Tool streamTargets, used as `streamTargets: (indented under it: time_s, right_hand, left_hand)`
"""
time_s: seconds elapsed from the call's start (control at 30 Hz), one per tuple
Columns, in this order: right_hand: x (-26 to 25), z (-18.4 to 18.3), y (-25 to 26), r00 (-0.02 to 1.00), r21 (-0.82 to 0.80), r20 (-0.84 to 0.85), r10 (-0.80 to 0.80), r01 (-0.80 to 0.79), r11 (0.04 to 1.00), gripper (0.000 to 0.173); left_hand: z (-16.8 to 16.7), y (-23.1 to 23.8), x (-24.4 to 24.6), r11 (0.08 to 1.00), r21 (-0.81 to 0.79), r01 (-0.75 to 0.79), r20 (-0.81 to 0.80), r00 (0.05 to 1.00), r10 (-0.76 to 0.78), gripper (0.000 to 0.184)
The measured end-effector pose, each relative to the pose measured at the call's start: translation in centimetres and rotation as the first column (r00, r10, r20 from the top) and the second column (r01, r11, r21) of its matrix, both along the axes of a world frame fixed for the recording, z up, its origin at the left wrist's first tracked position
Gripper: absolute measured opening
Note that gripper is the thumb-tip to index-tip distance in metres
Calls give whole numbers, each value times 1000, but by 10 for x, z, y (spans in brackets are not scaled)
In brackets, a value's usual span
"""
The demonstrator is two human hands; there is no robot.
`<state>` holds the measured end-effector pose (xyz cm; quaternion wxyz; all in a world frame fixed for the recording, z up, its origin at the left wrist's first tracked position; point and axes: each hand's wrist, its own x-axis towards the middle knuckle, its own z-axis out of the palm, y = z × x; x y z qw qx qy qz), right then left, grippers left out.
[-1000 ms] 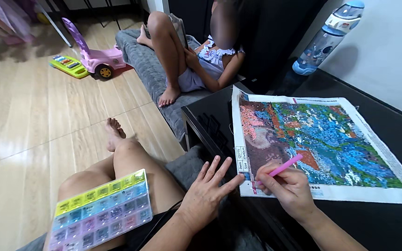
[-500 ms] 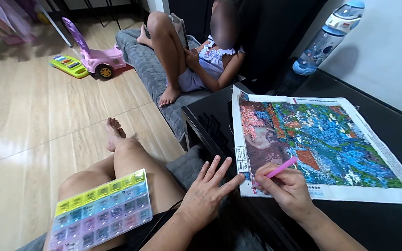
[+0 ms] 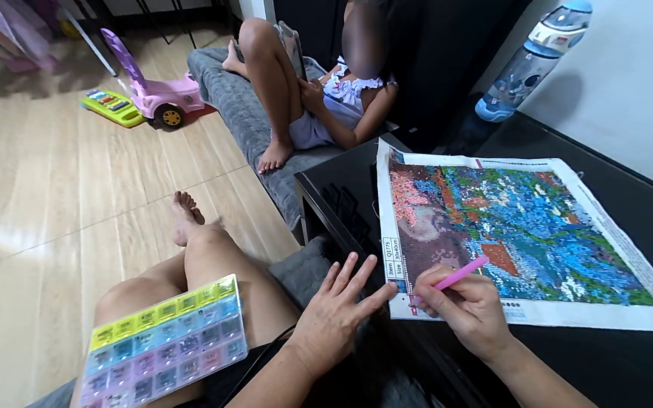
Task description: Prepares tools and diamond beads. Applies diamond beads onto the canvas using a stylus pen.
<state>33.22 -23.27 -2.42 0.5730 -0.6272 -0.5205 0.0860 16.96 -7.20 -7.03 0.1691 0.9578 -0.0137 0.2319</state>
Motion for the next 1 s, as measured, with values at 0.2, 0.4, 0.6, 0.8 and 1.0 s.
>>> streamTargets:
  time_s: [0.2, 0.4, 0.6, 0.8, 1.0]
  right_hand:
    - [0, -1, 1, 998, -6, 6, 65, -65, 998, 25]
    - [0, -1, 1, 1000, 5, 15, 0, 0, 1000, 24]
    - [0, -1, 1, 1000, 6, 5, 10, -10, 1000, 25]
    - [0, -2, 1, 999, -11, 5, 32, -32, 999, 26]
    - [0, -2, 1, 1000, 6, 1, 26, -26, 1000, 23]
  left_hand:
    - [0, 0, 0, 1000, -2, 5, 1, 1000, -5, 86]
    - [0, 1, 0, 1000, 8, 3, 0, 1000, -3, 86]
    - [-1, 0, 0, 1000, 2, 2, 6, 1000, -2, 86]
    - [-1, 0, 0, 1000, 1, -1, 9, 1000, 1, 87]
    - [0, -1, 0, 1000, -13, -2, 5, 1000, 2, 86]
